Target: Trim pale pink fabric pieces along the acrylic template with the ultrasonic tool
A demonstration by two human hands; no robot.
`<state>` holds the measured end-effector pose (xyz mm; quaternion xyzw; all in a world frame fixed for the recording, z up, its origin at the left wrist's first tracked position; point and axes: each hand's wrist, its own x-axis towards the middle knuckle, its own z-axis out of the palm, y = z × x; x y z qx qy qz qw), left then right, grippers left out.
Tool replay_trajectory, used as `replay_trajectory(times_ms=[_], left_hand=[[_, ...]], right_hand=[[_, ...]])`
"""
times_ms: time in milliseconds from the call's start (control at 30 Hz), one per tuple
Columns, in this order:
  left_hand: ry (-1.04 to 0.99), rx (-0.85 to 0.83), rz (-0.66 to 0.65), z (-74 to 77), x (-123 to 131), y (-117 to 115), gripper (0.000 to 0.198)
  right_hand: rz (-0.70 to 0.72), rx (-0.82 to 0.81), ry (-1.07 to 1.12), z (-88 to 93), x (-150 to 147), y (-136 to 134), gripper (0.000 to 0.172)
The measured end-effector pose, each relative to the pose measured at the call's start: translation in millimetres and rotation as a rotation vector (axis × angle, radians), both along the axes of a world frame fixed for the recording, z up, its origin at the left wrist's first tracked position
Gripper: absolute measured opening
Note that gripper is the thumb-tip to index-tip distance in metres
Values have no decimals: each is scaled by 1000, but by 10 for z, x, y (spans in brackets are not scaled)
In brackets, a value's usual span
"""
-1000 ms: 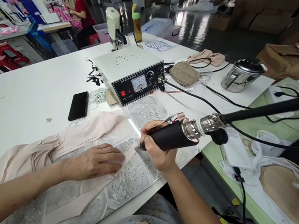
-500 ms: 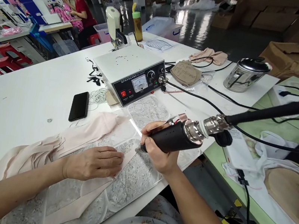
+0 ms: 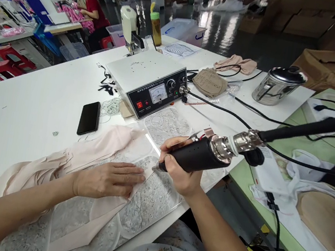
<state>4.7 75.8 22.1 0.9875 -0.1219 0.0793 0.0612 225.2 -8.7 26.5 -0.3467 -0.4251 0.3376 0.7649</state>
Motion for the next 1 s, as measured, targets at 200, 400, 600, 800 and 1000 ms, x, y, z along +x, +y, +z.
replay_trajectory(times_ms=[200, 400, 600, 800, 1000], left_hand=[[99, -108, 14, 10, 41, 58, 13], [151, -102, 17, 18, 66, 85, 16], [150, -145, 43, -14, 69, 69, 14], [160, -165, 51, -63, 72, 58, 13], [221, -211, 62, -30, 84, 60, 14]], right_hand=[[-8, -5, 0, 6, -7, 1, 9], [-14, -7, -19, -6, -7, -2, 10], [15, 21, 23, 1, -20, -60, 12], [91, -31, 21, 20, -45, -217, 13], [144, -35, 9, 34, -80, -268, 14]])
